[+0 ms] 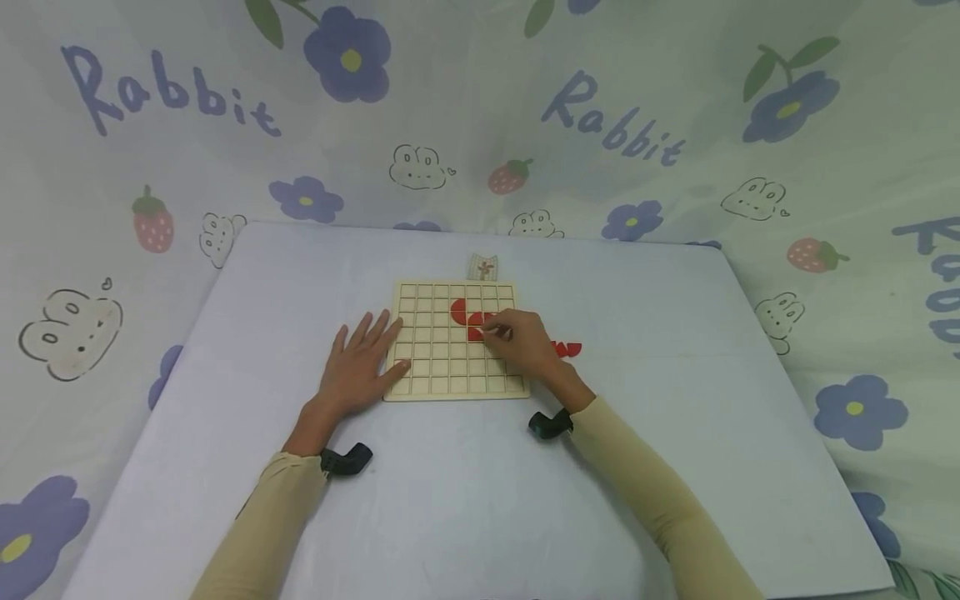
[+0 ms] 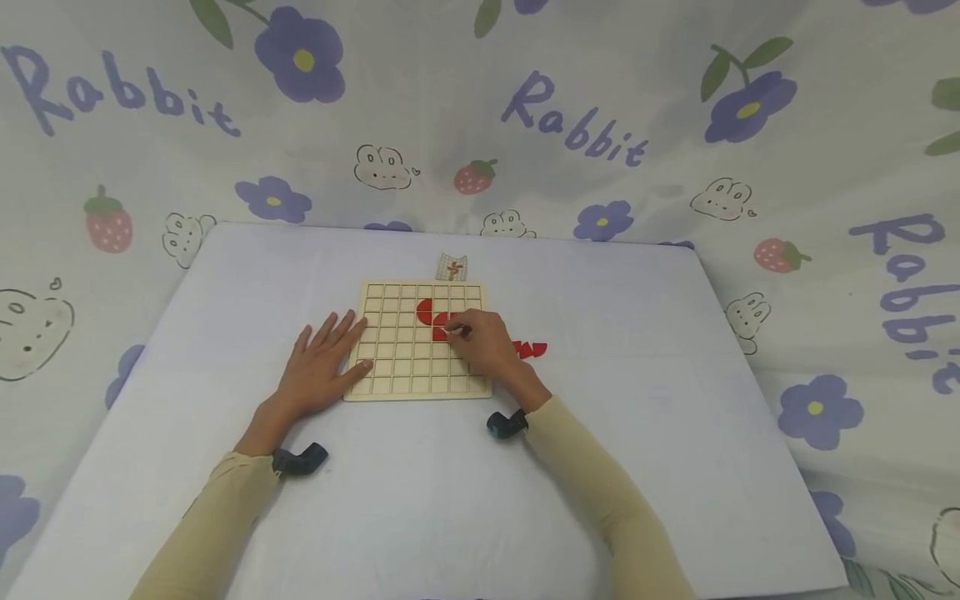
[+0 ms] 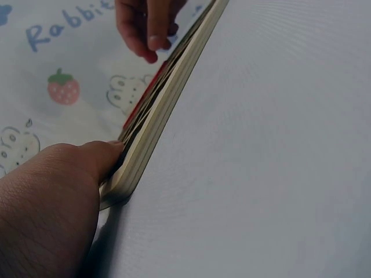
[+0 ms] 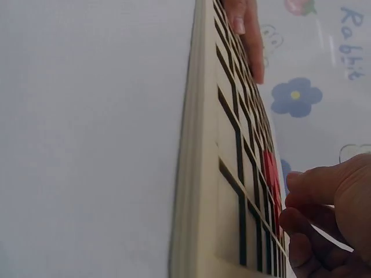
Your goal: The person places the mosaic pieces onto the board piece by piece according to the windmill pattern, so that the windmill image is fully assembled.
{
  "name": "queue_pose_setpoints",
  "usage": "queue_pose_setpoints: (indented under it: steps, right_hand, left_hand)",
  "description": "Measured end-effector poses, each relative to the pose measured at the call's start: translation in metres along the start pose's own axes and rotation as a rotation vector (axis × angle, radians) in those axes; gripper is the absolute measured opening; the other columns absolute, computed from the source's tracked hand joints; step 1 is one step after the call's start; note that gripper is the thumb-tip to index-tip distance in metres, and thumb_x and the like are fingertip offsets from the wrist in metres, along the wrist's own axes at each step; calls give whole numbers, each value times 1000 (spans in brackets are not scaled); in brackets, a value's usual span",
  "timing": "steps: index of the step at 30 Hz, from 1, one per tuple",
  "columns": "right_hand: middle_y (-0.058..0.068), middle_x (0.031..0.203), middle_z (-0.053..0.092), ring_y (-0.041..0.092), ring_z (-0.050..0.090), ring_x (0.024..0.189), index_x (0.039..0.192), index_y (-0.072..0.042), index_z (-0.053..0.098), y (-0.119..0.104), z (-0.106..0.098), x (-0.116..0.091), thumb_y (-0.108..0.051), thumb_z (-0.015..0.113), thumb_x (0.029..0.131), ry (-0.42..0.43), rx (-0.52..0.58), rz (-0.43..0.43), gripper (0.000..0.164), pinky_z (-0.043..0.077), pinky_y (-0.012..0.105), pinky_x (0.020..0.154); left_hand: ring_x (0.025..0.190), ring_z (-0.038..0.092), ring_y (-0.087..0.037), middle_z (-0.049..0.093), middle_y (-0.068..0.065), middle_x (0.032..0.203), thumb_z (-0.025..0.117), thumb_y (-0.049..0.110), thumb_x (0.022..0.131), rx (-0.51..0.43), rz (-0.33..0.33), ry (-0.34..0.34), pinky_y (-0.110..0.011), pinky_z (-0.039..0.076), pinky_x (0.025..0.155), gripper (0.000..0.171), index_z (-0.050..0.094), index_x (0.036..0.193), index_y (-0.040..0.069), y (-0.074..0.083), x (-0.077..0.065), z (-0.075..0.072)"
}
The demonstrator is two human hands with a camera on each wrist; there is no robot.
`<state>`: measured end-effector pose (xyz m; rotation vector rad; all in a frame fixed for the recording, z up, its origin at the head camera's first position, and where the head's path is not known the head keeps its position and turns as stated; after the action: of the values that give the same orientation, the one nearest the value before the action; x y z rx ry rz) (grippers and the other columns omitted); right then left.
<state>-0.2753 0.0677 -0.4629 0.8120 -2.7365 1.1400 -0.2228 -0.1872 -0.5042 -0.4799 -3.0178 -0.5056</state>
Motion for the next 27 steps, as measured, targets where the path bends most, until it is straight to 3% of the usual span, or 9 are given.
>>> queue_pose_setpoints:
  steps: [16,27]
  right_hand:
    - [0,99,69,16,63,82,101,-8,75,41,-45,-33,-11,79,84,-12,-63,143,17,52,33,67]
    - [4,106,66,23,59,92,108,-9,76,66,-68,-56,-18,80,84,-115,-204,259,26,51,38,78]
  left_hand:
    - [149,7,-33,16,-11,162,41,61,97,-6,4,-11,-58,0,114,79,25,157,14,1,-1,-1]
    - [149,7,-33,16,-10,163,42,61,97,-10,3,-5,-58,0,114,78,25,157,14,1,0,0]
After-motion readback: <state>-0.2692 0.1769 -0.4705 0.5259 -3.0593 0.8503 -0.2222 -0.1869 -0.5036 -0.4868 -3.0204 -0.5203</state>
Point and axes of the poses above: each hand's wrist, its own x-axis towards the middle knuckle, its own z-axis out of the palm, y = z × x, the point moved 7 cm from there along x, towards the middle knuckle
